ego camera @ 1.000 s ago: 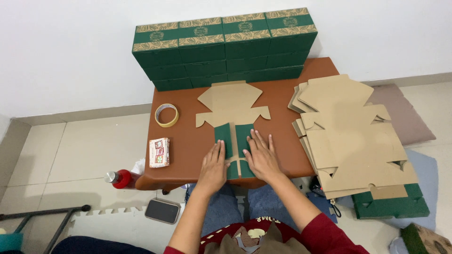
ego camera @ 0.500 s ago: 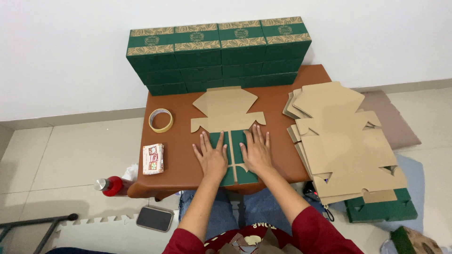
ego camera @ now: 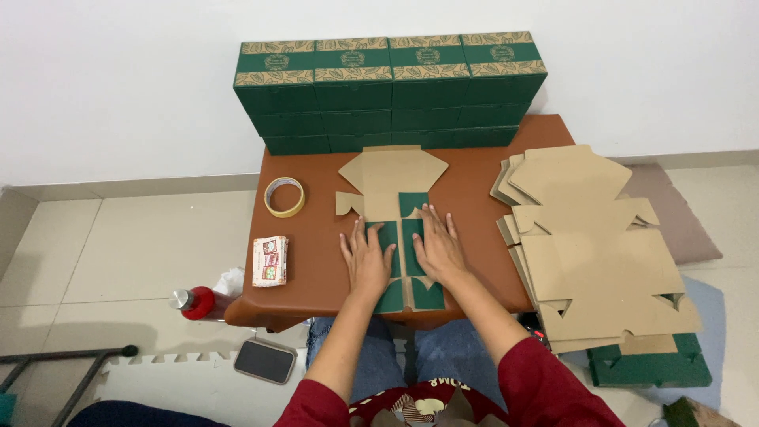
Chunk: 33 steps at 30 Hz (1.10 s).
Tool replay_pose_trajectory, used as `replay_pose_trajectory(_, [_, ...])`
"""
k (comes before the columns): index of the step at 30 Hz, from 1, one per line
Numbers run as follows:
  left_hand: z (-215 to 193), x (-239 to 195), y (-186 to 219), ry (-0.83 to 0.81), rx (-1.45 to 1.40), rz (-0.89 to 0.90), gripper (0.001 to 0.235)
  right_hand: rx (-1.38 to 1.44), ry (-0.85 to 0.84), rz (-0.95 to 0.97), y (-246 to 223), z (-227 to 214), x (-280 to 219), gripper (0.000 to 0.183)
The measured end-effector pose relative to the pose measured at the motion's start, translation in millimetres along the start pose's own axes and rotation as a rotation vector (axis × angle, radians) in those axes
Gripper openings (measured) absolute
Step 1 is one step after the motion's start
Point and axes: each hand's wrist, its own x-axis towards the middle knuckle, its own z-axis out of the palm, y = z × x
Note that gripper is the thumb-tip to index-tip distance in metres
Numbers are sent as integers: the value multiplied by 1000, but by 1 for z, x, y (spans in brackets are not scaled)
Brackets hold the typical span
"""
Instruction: The person assembles flat cardboard pieces into small green boxes by folding the flaps and tucking them into slots. They place a small white packet inside one of the boxes, close the lid, and then continue folding another flat cardboard piece.
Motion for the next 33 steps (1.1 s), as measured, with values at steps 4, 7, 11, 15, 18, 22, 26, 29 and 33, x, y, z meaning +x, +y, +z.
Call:
replay_pose_trajectory(4, [-7,4,-1,7,-93,9,56,31,49,19,13,13,27,45])
replay_pose_trajectory(7, [-14,12,-6,-30,-125,-8,63,-25,179,19,44,40,51,38])
replay_pose_trajectory(11, [-45,24,2,-114,-193,31,86,-103,269,13,46,43,55,31])
replay_pose_trajectory(15, [-53,34,0,-195,-111,103,100,-113,292,23,46,43,56,30])
replay_pose_trajectory(18, [-42,45,-11,-194,62,152,78,-137,321,40,45,42,59,26])
replay_pose_trajectory(22, [6,77,-43,62,41,64,39,18,399,83,42,34,74,17])
replay_pose_trajectory(26, [9,90,-28,118,87,-161,43,-22,453,255,26,22,73,35])
replay_pose_trajectory(29, [5,90,-9,75,160,-249,78,-93,413,345,24,19,73,56])
replay_pose_trajectory(33, [1,89,-6,1,221,-211,74,-53,382,286,28,24,77,55])
